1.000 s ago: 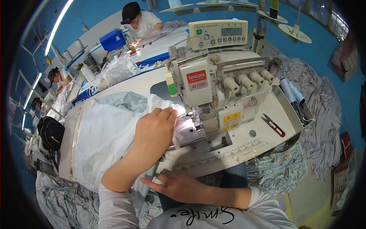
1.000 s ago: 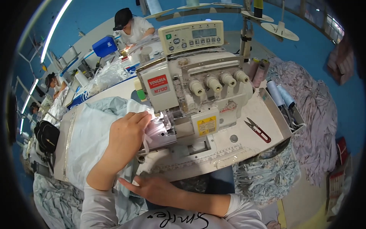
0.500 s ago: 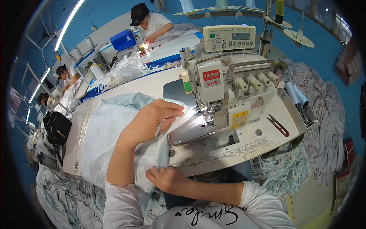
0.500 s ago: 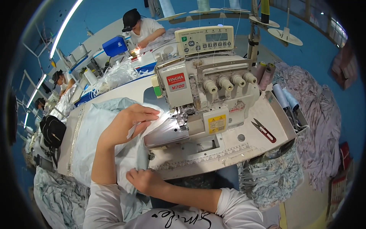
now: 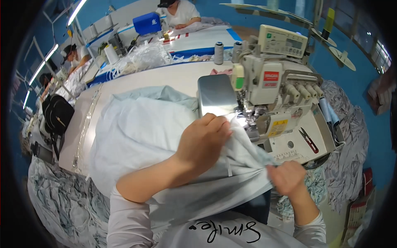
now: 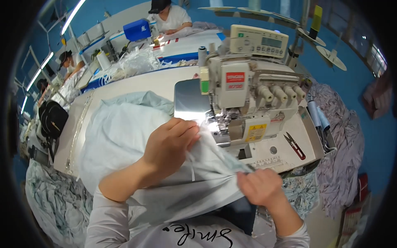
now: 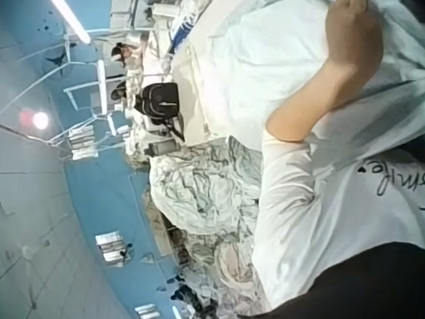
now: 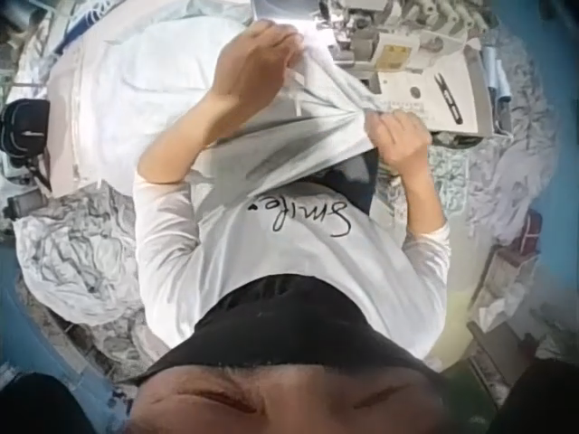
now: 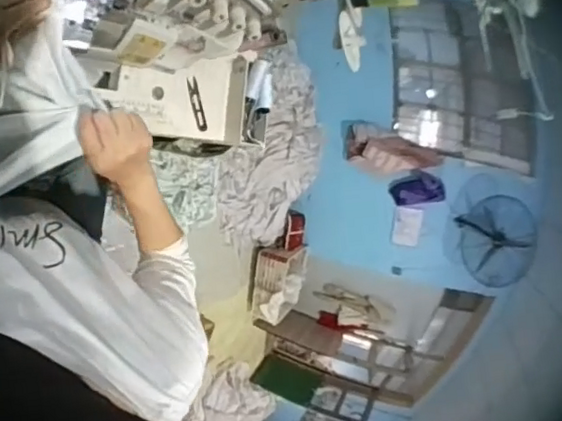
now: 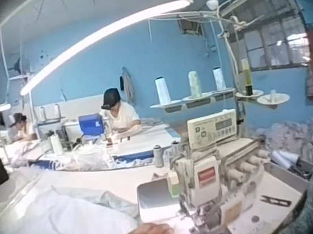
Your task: Sewing the edges of white fabric pieces using an industrial overlock machine.
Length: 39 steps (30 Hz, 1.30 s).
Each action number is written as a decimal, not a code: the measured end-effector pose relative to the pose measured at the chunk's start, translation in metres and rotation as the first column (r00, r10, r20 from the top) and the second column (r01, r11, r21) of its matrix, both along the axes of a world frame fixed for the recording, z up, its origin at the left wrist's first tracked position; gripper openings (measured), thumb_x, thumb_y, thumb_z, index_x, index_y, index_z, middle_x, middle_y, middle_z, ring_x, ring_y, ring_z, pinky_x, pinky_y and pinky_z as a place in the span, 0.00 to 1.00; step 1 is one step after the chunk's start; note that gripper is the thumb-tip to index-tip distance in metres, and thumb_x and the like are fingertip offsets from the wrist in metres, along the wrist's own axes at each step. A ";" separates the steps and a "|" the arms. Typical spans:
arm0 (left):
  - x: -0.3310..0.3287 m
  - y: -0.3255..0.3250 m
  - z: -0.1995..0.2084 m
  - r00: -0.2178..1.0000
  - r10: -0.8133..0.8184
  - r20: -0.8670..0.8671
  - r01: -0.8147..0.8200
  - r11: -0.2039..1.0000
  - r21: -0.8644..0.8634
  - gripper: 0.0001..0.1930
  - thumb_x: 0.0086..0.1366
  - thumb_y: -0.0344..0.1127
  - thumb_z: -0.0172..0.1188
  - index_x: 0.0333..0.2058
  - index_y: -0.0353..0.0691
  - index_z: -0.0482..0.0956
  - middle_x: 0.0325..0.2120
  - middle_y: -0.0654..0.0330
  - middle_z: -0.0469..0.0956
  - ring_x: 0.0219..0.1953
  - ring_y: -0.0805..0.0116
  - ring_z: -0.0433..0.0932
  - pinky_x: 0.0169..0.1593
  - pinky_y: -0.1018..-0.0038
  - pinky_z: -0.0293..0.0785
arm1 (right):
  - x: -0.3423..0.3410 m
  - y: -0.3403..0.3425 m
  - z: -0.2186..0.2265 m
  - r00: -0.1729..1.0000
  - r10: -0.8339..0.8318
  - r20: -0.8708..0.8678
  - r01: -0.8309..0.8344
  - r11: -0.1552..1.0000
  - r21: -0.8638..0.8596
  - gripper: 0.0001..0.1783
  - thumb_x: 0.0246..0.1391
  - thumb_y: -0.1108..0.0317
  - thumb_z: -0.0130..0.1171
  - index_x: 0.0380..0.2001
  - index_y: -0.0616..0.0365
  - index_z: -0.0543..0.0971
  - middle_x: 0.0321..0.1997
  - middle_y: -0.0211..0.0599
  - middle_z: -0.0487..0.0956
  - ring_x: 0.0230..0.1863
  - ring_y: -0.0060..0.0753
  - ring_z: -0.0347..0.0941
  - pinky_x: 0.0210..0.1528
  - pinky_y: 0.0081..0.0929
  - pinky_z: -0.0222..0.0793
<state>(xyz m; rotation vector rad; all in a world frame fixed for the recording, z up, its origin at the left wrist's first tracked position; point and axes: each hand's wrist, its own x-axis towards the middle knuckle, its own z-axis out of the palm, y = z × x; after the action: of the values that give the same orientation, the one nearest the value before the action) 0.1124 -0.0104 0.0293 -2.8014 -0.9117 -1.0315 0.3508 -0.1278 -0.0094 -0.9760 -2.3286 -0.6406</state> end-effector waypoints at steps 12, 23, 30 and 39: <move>-0.016 -0.007 0.007 0.981 -0.195 0.005 0.193 0.964 -0.181 0.16 0.50 0.24 0.55 0.41 0.31 0.74 0.39 0.55 0.75 0.44 0.57 0.72 0.45 0.70 0.72 | -0.065 -0.006 0.024 0.605 -0.539 -0.586 -0.100 0.679 -0.727 0.25 0.39 0.73 0.70 0.40 0.60 0.69 0.37 0.32 0.73 0.20 0.12 0.65 0.24 0.13 0.63; -0.004 0.013 -0.003 0.980 -0.192 -0.050 0.189 0.980 -0.054 0.20 0.43 0.22 0.59 0.40 0.39 0.77 0.40 0.60 0.76 0.39 0.59 0.74 0.41 0.69 0.73 | -0.091 0.001 -0.041 0.033 -0.616 -0.787 -0.682 0.562 -0.468 0.09 0.52 0.77 0.58 0.37 0.60 0.73 0.33 0.30 0.74 0.28 0.16 0.71 0.23 0.16 0.66; -0.002 0.031 -0.012 0.916 -0.397 0.057 0.399 0.917 -0.024 0.23 0.40 0.25 0.63 0.41 0.44 0.78 0.41 0.63 0.78 0.41 0.61 0.74 0.45 0.68 0.71 | -0.106 -0.015 -0.087 0.909 0.324 -0.262 -0.383 0.896 -0.223 0.19 0.42 0.69 0.61 0.42 0.49 0.77 0.39 0.30 0.75 0.28 0.26 0.73 0.27 0.21 0.70; -0.052 -0.035 -0.027 0.943 -0.188 0.276 0.160 0.980 0.121 0.20 0.47 0.35 0.67 0.41 0.44 0.75 0.42 0.61 0.75 0.44 0.60 0.72 0.46 0.68 0.68 | -0.136 -0.022 -0.089 0.936 0.293 -0.193 -0.347 0.853 -0.389 0.12 0.44 0.66 0.60 0.36 0.53 0.79 0.37 0.29 0.78 0.27 0.33 0.73 0.24 0.30 0.68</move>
<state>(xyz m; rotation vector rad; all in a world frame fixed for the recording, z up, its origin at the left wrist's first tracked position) 0.0609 -0.0454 0.0021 -2.7363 -0.6154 -1.4932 0.2145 -0.1499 -0.0979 -0.7404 -2.4827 0.0629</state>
